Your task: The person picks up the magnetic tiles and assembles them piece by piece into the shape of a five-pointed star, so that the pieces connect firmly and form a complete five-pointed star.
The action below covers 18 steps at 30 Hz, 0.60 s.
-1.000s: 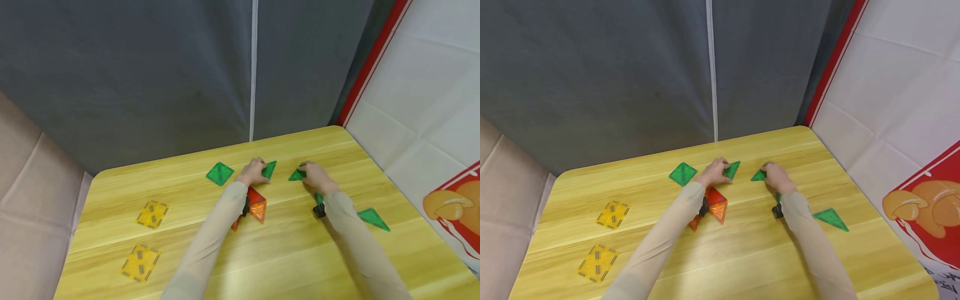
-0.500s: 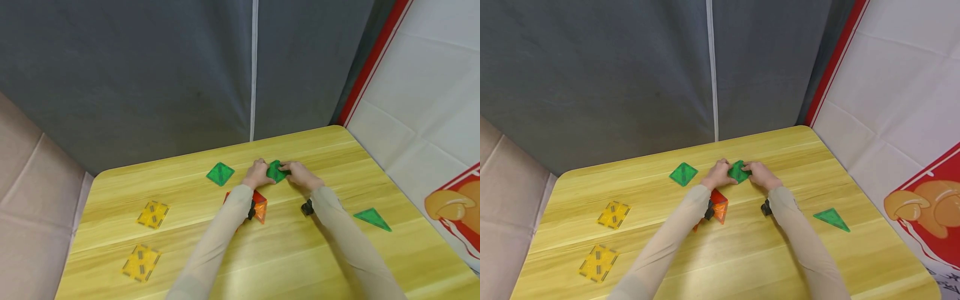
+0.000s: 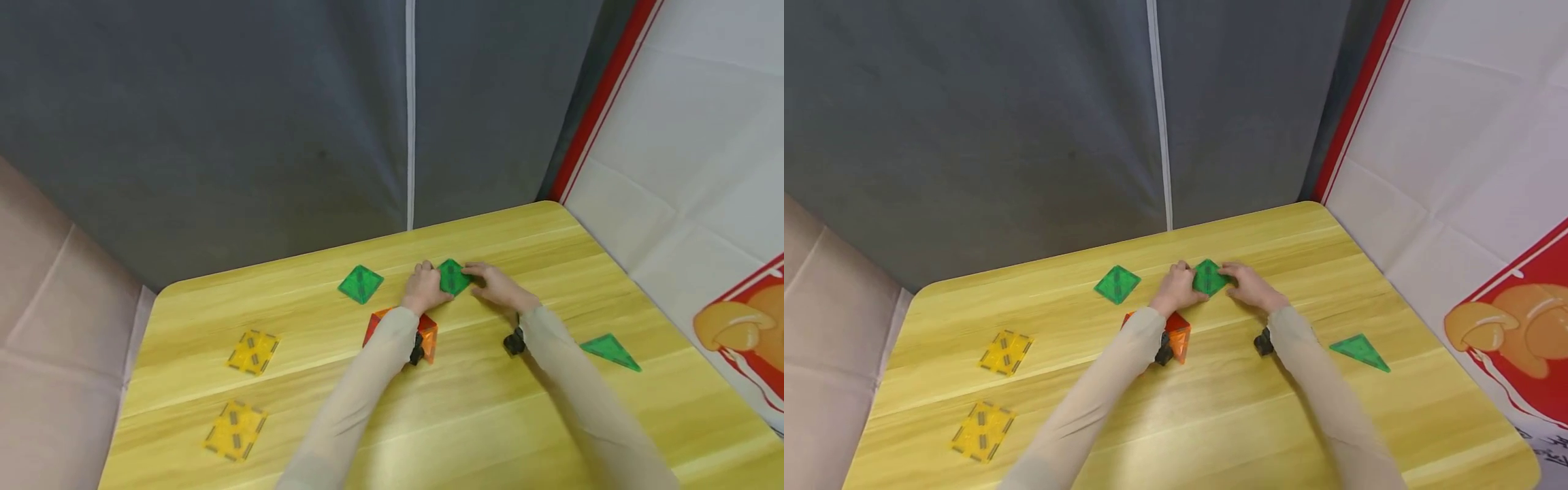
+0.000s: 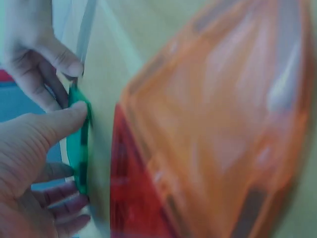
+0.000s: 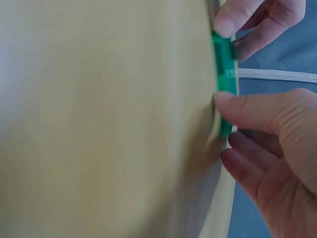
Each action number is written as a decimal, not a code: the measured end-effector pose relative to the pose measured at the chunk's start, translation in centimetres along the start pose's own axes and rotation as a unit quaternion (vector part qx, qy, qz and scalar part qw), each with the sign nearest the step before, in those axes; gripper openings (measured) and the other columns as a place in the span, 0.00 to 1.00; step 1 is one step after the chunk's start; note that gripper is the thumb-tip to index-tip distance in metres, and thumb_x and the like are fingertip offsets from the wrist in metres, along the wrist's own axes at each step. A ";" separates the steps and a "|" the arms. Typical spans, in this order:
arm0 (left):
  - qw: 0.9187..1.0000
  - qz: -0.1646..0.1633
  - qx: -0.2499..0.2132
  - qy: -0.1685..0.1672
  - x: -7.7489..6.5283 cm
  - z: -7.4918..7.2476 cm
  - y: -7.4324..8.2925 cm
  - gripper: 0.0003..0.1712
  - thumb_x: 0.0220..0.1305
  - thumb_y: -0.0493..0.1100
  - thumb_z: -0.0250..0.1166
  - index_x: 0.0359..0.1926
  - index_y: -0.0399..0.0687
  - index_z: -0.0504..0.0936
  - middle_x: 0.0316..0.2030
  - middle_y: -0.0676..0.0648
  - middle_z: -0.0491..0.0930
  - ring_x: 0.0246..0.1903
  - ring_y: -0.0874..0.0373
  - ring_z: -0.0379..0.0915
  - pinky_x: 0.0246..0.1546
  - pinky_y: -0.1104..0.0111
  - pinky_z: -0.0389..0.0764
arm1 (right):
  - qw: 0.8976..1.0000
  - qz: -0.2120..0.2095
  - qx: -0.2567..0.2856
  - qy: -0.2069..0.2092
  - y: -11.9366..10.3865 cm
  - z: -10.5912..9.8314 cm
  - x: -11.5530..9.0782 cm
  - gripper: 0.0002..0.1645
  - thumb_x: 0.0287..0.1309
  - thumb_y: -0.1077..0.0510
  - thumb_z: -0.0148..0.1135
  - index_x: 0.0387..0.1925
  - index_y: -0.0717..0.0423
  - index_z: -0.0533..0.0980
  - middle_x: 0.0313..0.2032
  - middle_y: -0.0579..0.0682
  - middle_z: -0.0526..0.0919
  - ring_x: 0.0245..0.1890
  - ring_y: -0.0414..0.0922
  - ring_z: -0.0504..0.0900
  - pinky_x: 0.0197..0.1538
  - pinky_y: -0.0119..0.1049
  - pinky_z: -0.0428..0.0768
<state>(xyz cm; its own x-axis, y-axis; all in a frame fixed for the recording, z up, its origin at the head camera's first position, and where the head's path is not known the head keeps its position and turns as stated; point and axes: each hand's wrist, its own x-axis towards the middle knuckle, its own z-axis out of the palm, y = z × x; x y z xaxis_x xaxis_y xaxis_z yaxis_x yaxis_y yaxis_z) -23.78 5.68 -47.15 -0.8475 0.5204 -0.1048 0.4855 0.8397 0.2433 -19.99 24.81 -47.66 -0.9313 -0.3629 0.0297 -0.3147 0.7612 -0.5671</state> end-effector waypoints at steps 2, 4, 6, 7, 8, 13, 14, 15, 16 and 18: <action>1.000 0.003 0.013 0.021 -0.4 0.3 0.7 0.34 0.55 0.58 0.66 0.56 0.41 0.76 0.56 0.42 0.68 0.52 0.50 0.64 0.48 0.62 0.74 | 1.000 0.014 0.018 0.011 0.4 -0.5 -1.9 0.28 0.56 0.69 0.60 0.59 0.74 0.66 0.61 0.72 0.64 0.61 0.67 0.62 0.59 0.57 0.65; 0.999 0.021 0.014 0.046 -0.7 0.6 1.3 0.30 0.57 0.55 0.65 0.57 0.44 0.76 0.57 0.43 0.68 0.54 0.50 0.63 0.49 0.62 0.72 | 0.998 0.038 0.051 0.021 0.8 -1.2 -4.1 0.29 0.58 0.68 0.59 0.60 0.74 0.64 0.61 0.72 0.64 0.61 0.66 0.63 0.59 0.57 0.65; 0.996 0.059 0.006 0.070 -0.9 0.9 2.1 0.26 0.58 0.51 0.65 0.56 0.46 0.77 0.56 0.45 0.69 0.54 0.52 0.63 0.51 0.63 0.71 | 0.996 0.044 0.056 0.044 1.4 -1.8 -6.3 0.28 0.59 0.68 0.59 0.59 0.75 0.65 0.58 0.72 0.67 0.58 0.66 0.66 0.57 0.56 0.68; 0.994 0.083 -0.002 0.077 -1.0 1.1 2.5 0.24 0.58 0.49 0.65 0.55 0.47 0.78 0.55 0.46 0.71 0.54 0.52 0.64 0.51 0.63 0.70 | 0.996 0.046 0.059 0.053 1.5 -2.1 -7.5 0.27 0.58 0.68 0.59 0.58 0.75 0.66 0.56 0.72 0.68 0.56 0.66 0.68 0.55 0.55 0.70; 0.992 0.104 -0.012 0.073 -1.2 1.2 3.1 0.22 0.59 0.48 0.64 0.54 0.48 0.79 0.55 0.47 0.72 0.54 0.53 0.65 0.52 0.62 0.70 | 0.995 0.051 0.056 0.059 1.7 -2.5 -8.6 0.26 0.58 0.68 0.59 0.57 0.76 0.66 0.55 0.71 0.69 0.55 0.66 0.69 0.53 0.55 0.72; 0.982 0.175 -0.037 0.054 -2.2 2.2 6.7 0.19 0.58 0.47 0.65 0.51 0.49 0.82 0.48 0.51 0.79 0.50 0.56 0.73 0.47 0.68 0.74 | 0.994 0.074 -0.007 0.083 2.6 -3.7 -13.5 0.25 0.56 0.66 0.62 0.55 0.75 0.69 0.49 0.71 0.72 0.49 0.68 0.72 0.47 0.58 0.74; 0.982 0.179 -0.041 0.048 -2.5 2.5 7.5 0.20 0.58 0.48 0.65 0.51 0.49 0.81 0.48 0.51 0.79 0.50 0.57 0.73 0.47 0.70 0.74 | 0.993 0.086 -0.017 0.083 2.7 -4.0 -14.4 0.26 0.56 0.65 0.62 0.55 0.74 0.69 0.50 0.72 0.71 0.49 0.69 0.71 0.47 0.60 0.73; 0.981 0.184 -0.041 0.045 -2.8 2.8 8.2 0.22 0.58 0.49 0.65 0.53 0.49 0.80 0.49 0.51 0.78 0.50 0.58 0.72 0.45 0.71 0.74 | 0.991 0.094 -0.028 0.087 2.8 -4.3 -15.3 0.27 0.56 0.64 0.63 0.54 0.74 0.69 0.50 0.73 0.71 0.49 0.69 0.71 0.46 0.60 0.73; 0.981 0.187 -0.044 0.037 -3.1 3.1 8.9 0.24 0.58 0.51 0.66 0.55 0.49 0.79 0.51 0.51 0.77 0.51 0.58 0.71 0.46 0.72 0.74 | 0.990 0.106 -0.032 0.083 2.5 -4.7 -16.3 0.28 0.56 0.64 0.63 0.55 0.75 0.68 0.50 0.75 0.70 0.48 0.71 0.70 0.45 0.62 0.72; 0.981 0.188 -0.043 0.021 -3.7 3.8 10.2 0.29 0.58 0.55 0.65 0.59 0.51 0.75 0.55 0.51 0.73 0.54 0.58 0.68 0.48 0.72 0.72 | 0.988 0.113 -0.055 0.089 2.7 -5.2 -18.1 0.29 0.52 0.64 0.66 0.53 0.75 0.69 0.49 0.76 0.70 0.47 0.73 0.70 0.43 0.63 0.72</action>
<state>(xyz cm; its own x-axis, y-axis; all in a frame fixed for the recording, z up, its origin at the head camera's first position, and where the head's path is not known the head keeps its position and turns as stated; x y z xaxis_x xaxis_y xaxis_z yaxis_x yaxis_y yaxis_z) -14.92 12.92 -47.91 -0.6204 0.7828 0.0480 0.7476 0.5718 0.3378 -4.92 36.26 -45.42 -0.9945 -0.0842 0.0626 -0.1040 0.8694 -0.4830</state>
